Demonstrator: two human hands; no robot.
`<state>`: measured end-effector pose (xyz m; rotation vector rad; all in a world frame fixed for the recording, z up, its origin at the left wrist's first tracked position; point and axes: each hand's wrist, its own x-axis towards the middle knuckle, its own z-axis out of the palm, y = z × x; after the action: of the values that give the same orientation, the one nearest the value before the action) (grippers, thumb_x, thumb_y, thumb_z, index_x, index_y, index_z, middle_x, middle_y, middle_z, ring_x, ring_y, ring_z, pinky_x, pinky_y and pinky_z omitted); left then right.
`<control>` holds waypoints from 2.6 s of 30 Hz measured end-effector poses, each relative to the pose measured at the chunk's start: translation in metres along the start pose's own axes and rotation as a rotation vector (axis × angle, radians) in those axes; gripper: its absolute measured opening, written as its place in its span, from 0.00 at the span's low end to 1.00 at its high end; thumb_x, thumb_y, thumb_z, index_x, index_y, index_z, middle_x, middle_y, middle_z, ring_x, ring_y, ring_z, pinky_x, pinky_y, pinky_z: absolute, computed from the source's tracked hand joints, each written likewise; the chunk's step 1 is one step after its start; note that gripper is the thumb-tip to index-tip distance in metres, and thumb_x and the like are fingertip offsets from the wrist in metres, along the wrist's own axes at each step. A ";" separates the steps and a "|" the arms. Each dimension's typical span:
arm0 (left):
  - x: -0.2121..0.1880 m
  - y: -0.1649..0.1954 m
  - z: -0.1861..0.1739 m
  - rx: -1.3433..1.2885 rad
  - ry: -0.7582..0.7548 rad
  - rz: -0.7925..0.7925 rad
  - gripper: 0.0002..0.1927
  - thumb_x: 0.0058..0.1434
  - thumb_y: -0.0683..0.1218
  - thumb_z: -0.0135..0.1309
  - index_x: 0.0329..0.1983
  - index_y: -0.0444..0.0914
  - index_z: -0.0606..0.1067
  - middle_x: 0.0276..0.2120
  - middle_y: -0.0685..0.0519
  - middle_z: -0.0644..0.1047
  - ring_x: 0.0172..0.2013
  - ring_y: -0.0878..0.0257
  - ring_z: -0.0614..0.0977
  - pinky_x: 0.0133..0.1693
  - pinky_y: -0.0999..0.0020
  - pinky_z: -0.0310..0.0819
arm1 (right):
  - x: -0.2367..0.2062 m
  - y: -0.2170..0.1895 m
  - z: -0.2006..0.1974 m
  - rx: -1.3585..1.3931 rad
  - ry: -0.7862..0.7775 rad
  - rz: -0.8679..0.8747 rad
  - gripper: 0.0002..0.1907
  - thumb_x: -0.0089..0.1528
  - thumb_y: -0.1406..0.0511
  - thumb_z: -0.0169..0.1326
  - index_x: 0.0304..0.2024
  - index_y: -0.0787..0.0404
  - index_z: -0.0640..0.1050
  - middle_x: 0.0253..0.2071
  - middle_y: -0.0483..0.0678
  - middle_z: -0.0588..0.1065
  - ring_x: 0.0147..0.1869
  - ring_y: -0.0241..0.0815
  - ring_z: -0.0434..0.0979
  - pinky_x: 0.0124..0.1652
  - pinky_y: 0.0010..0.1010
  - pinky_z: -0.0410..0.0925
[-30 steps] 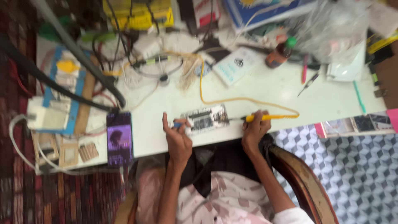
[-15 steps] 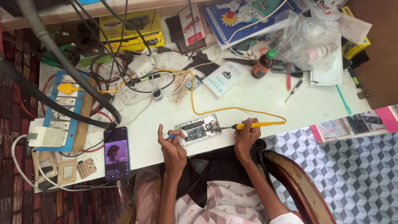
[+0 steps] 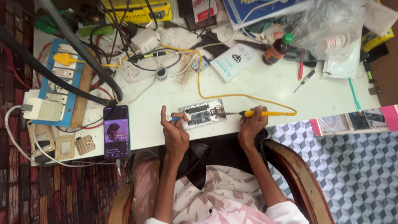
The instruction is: The person uses a soldering iron and a small tool to work on a circuit board placed on a cluttered workbench. They repeatedly apply the soldering iron to various points on the board while holding the board steady with the other hand.
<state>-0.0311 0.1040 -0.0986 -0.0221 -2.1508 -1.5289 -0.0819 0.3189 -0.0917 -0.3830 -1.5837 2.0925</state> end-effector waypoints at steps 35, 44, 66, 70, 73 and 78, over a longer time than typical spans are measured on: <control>0.002 -0.004 -0.002 -0.038 0.004 0.033 0.29 0.73 0.35 0.34 0.74 0.30 0.41 0.35 0.46 0.76 0.32 0.60 0.79 0.39 0.70 0.74 | -0.005 0.003 0.000 -0.098 0.014 -0.062 0.14 0.74 0.63 0.43 0.32 0.61 0.66 0.21 0.43 0.64 0.18 0.32 0.59 0.19 0.25 0.58; -0.001 -0.007 -0.002 -0.015 0.010 -0.008 0.30 0.73 0.35 0.34 0.74 0.30 0.40 0.36 0.46 0.76 0.32 0.60 0.78 0.39 0.71 0.74 | 0.002 0.007 -0.004 0.071 0.045 0.009 0.15 0.74 0.63 0.42 0.32 0.60 0.65 0.19 0.43 0.61 0.16 0.33 0.58 0.18 0.26 0.61; -0.002 -0.010 0.001 -0.031 0.008 -0.042 0.31 0.73 0.34 0.34 0.75 0.31 0.40 0.36 0.45 0.76 0.34 0.60 0.80 0.40 0.70 0.73 | 0.001 0.011 -0.006 0.004 -0.051 -0.048 0.15 0.75 0.62 0.42 0.34 0.62 0.65 0.18 0.44 0.62 0.17 0.32 0.58 0.20 0.26 0.61; -0.001 -0.009 0.002 -0.022 0.019 0.004 0.30 0.74 0.34 0.35 0.75 0.31 0.40 0.36 0.45 0.76 0.36 0.59 0.80 0.45 0.68 0.74 | 0.003 0.012 -0.007 0.022 -0.049 -0.041 0.15 0.75 0.62 0.42 0.34 0.62 0.65 0.18 0.43 0.61 0.17 0.32 0.57 0.20 0.26 0.61; 0.000 -0.010 0.002 -0.019 0.022 0.008 0.30 0.74 0.35 0.35 0.75 0.31 0.40 0.36 0.45 0.76 0.36 0.59 0.80 0.45 0.69 0.75 | 0.003 0.012 -0.006 0.037 -0.057 -0.043 0.15 0.75 0.62 0.43 0.35 0.62 0.65 0.18 0.43 0.61 0.17 0.32 0.57 0.20 0.26 0.61; -0.001 -0.010 0.003 -0.019 0.033 0.026 0.30 0.75 0.35 0.34 0.76 0.31 0.40 0.36 0.45 0.75 0.37 0.58 0.80 0.48 0.67 0.75 | 0.002 0.011 -0.006 0.019 -0.063 -0.044 0.15 0.75 0.61 0.41 0.34 0.61 0.65 0.19 0.44 0.62 0.17 0.32 0.58 0.20 0.26 0.60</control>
<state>-0.0343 0.1030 -0.1083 -0.0309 -2.1019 -1.5249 -0.0829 0.3220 -0.1038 -0.2755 -1.5927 2.1036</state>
